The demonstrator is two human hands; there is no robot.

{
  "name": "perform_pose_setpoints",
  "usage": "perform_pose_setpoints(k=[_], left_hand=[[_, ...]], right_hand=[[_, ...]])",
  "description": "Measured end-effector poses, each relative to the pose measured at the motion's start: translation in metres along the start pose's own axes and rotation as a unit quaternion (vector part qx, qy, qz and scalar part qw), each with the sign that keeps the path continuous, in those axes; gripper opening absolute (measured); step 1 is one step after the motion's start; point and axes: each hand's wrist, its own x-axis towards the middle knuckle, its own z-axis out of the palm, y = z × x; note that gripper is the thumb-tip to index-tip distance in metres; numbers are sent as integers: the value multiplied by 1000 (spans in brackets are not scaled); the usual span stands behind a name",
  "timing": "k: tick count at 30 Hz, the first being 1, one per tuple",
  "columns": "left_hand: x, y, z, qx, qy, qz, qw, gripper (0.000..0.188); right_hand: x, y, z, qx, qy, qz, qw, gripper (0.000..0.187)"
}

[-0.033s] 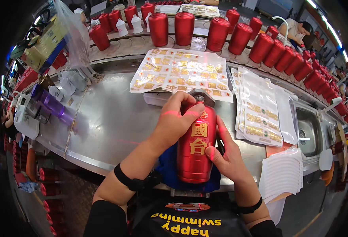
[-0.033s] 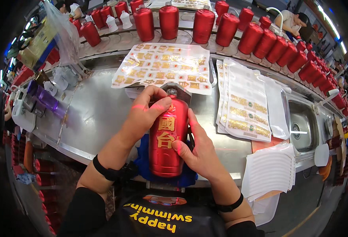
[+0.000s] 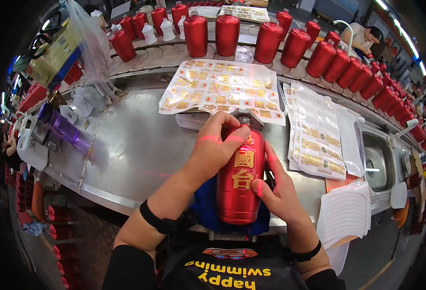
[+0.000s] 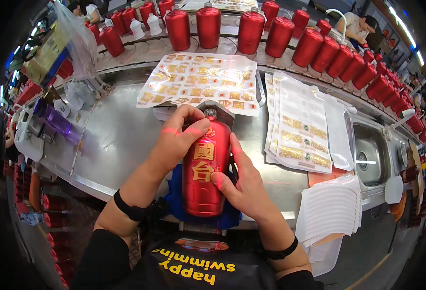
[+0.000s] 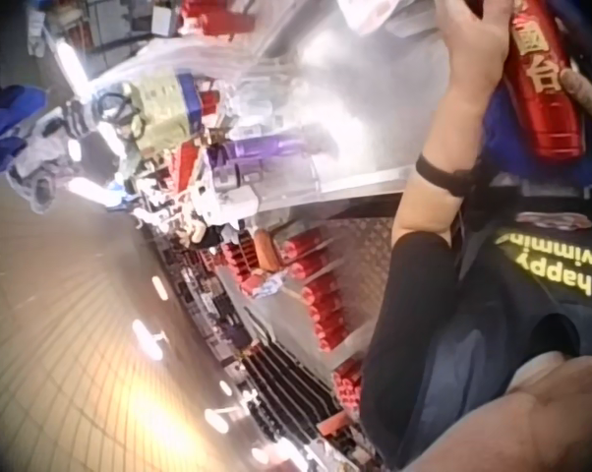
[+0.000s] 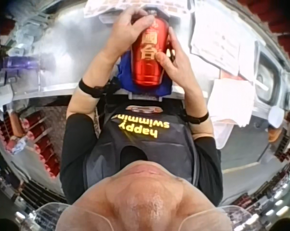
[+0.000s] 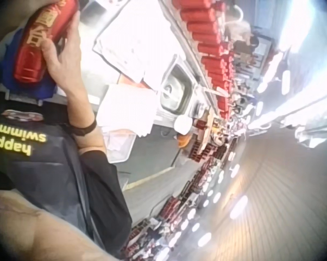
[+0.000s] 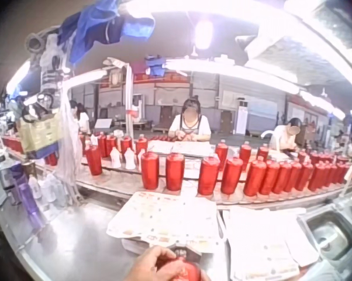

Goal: Applying decorative labels and gold foil seals to red ceramic or plastic bottles in an assembly line setting.

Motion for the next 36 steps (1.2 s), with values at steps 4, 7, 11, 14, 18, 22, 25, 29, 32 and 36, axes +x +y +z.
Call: perform_pose_setpoints(k=[4, 7, 11, 14, 18, 22, 25, 29, 32, 36], left_hand=[[0, 2, 1, -15, 1, -13, 1000, 22], [-1, -1, 6, 36, 23, 6, 999, 24], [0, 0, 6, 60, 36, 10, 997, 27], [0, 0, 6, 52, 30, 17, 998, 24], [0, 2, 5, -53, 22, -32, 998, 26], [-1, 3, 5, -19, 6, -11, 1000, 19], [-2, 1, 1, -49, 0, -17, 999, 20], [-3, 4, 2, -78, -16, -33, 996, 19], [-5, 0, 2, -3, -9, 15, 1000, 19], [-9, -3, -2, -116, -23, -42, 992, 23]], right_hand=[[0, 3, 1, -7, 3, -5, 1000, 82], [0, 3, 1, -13, 3, -11, 1000, 83], [1, 1, 1, -8, 6, -9, 1000, 83], [1, 3, 1, -14, 6, -8, 1000, 83], [1, 2, 0, -19, 2, -4, 1000, 84], [1, 0, -1, -8, 0, -7, 1000, 84], [2, 0, 0, -15, -4, -4, 1000, 84], [1, -1, -1, 3, -1, -2, 1000, 87], [1, 4, -6, 3, -2, -17, 1000, 89], [-5, 3, -10, -10, 28, -5, 1000, 75]])
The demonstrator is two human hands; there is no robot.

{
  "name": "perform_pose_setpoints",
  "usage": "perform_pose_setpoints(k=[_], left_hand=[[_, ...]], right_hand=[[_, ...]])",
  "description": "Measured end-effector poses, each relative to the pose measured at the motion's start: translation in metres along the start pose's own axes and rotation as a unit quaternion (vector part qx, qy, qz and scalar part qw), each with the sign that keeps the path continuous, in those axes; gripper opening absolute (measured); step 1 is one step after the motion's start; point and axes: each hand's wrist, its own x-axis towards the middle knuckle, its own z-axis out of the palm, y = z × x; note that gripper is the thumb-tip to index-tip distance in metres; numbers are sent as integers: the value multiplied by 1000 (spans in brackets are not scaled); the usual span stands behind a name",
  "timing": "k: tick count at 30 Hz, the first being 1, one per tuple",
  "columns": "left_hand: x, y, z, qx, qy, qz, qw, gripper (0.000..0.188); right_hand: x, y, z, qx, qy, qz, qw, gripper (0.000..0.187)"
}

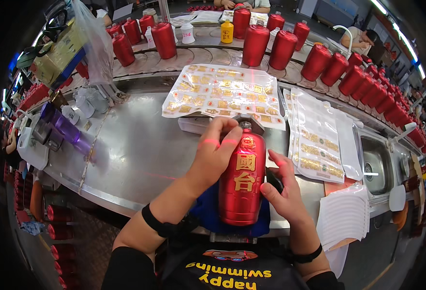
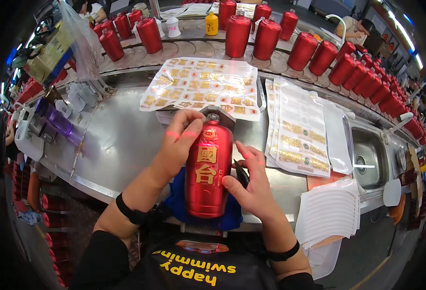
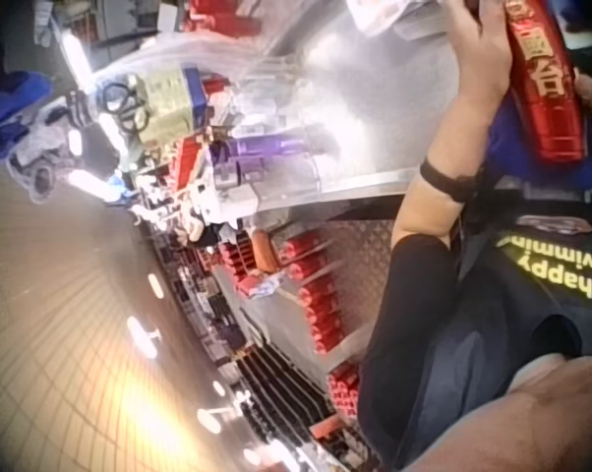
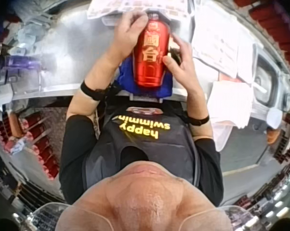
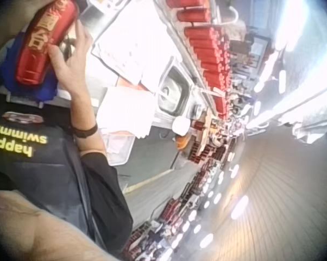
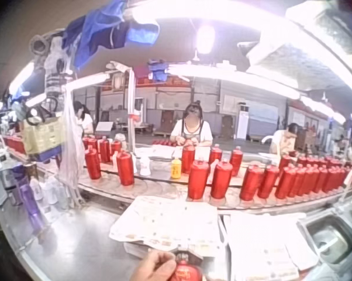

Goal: Applying decorative labels and gold foil seals to red ceramic or plastic bottles in an assembly line setting.

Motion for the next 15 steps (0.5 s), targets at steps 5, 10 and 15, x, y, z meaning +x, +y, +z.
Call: perform_pose_setpoints(k=[5, 10, 15], left_hand=[[-19, 24, -8, 317, -48, 387, 864, 34], [-32, 25, -11, 469, -38, 406, 784, 50], [-38, 27, -8, 506, -46, 420, 752, 52]], right_hand=[[-16, 12, 3, 160, 71, 118, 977, 49], [-21, 13, 4, 232, 96, 136, 958, 35], [-19, 0, -11, -47, 165, 10, 985, 19]])
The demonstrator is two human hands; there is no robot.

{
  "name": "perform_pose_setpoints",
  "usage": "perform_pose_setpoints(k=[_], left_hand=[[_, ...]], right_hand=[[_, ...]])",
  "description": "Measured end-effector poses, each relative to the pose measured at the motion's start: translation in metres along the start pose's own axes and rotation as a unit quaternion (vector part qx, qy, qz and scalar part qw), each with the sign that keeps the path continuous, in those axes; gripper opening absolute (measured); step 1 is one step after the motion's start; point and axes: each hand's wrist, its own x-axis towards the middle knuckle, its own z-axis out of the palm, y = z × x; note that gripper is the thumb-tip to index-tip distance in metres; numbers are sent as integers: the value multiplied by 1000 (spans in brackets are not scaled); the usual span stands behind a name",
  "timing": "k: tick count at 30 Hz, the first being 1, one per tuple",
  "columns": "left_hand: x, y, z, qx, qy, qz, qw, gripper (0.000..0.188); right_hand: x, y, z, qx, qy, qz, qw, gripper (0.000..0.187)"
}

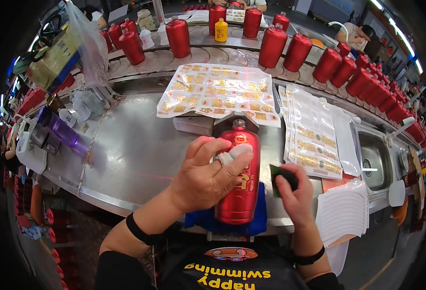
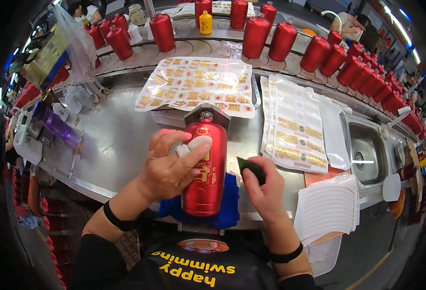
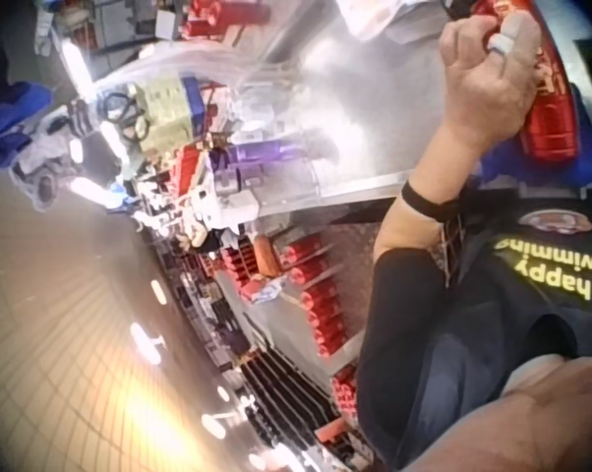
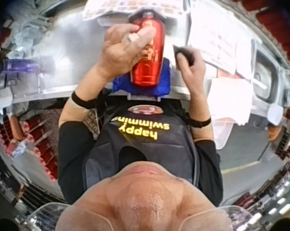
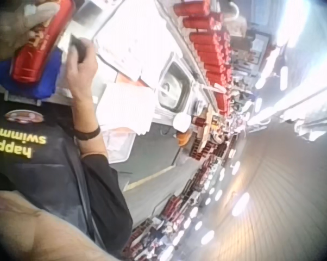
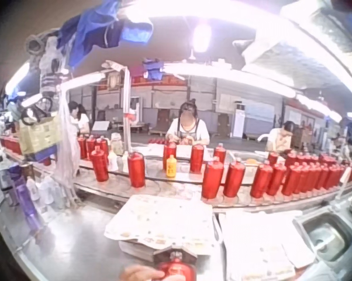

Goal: Applying decorative labels and gold foil seals to red ceramic or plastic bottles in an assembly line setting.

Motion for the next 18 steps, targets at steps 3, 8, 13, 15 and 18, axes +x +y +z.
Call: perform_pose_setpoints(k=[3, 8, 13, 15, 18], left_hand=[[1, 1, -2, 3, 15, 13, 1000, 53], [4, -8, -6, 34, -11, 6, 999, 52], [-13, 5, 0, -11, 45, -72, 996, 48], [-16, 6, -2, -6, 37, -69, 997, 49], [-14, 1, -9, 4, 18, -50, 999, 47]], right_hand=[[14, -16, -14, -39, 14, -41, 998, 22], [49, -35, -17, 0, -44, -67, 997, 21], [96, -62, 6, -80, -172, -126, 974, 27], [112, -58, 9, -56, -157, -82, 983, 27], [115, -50, 7, -27, -123, -38, 991, 24]])
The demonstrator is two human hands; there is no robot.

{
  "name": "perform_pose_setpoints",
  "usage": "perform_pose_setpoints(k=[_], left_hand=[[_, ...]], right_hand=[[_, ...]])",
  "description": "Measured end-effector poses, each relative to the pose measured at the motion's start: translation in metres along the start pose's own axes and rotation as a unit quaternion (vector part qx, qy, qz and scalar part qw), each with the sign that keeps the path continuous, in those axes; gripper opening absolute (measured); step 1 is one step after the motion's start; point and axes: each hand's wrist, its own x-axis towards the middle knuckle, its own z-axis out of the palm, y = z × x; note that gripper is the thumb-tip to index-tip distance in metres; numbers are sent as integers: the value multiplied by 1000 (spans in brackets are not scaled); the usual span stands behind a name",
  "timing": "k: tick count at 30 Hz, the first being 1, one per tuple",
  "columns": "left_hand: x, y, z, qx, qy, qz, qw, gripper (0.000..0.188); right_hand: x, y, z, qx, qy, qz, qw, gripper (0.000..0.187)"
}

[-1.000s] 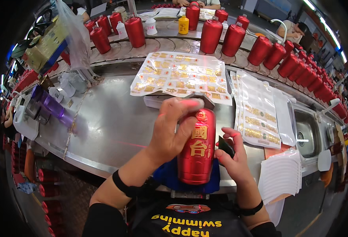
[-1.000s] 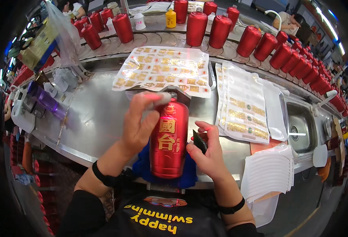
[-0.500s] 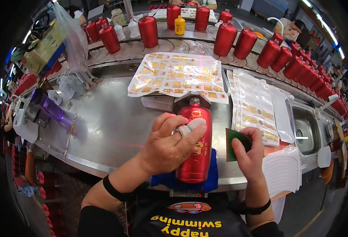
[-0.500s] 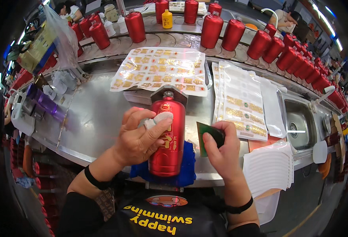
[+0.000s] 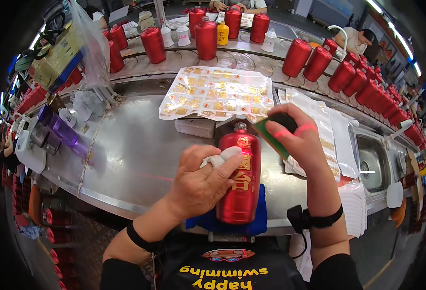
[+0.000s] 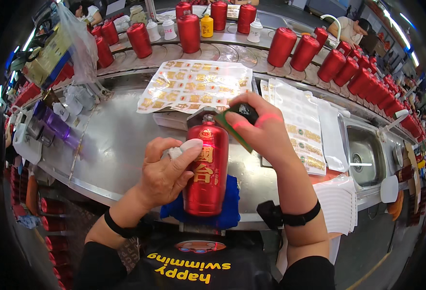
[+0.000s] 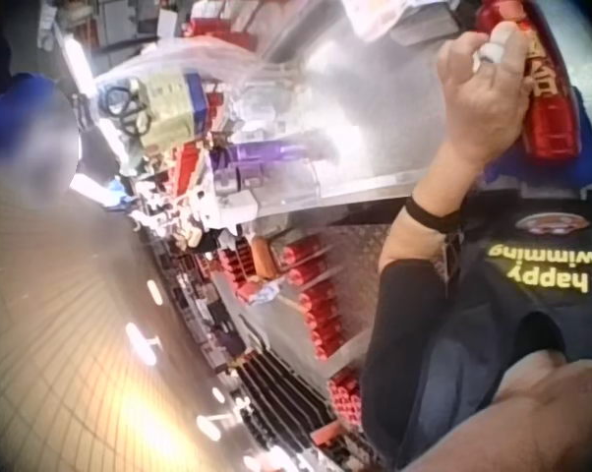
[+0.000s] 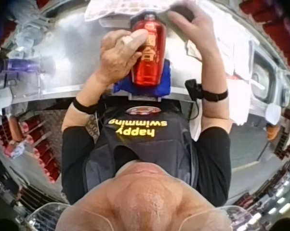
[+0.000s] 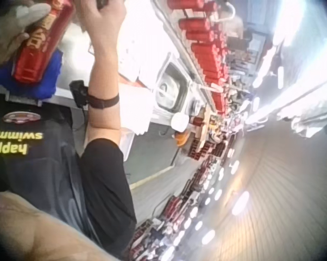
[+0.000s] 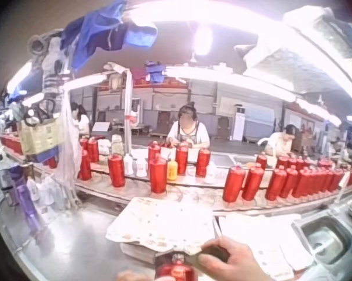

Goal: Applying decorative labels and gold foil seals to red ceramic or plastic bottles in an assembly line setting.

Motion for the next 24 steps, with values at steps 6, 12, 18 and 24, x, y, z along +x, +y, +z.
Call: perform_pose_setpoints(k=[6, 12, 18, 24], left_hand=[[8, -8, 5, -69, 7, -4, 998, 43], [11, -5, 6, -36, 0, 36, 999, 45], [34, -7, 1, 15, -51, 73, 996, 47], [33, -26, 10, -69, -63, -26, 995, 40]], right_hand=[[-23, 19, -4, 147, -41, 110, 982, 22], [-17, 11, -1, 135, -58, 93, 985, 23], [-32, 22, -7, 137, 7, 110, 984, 23], [-27, -4, 0, 72, -82, -21, 994, 22]])
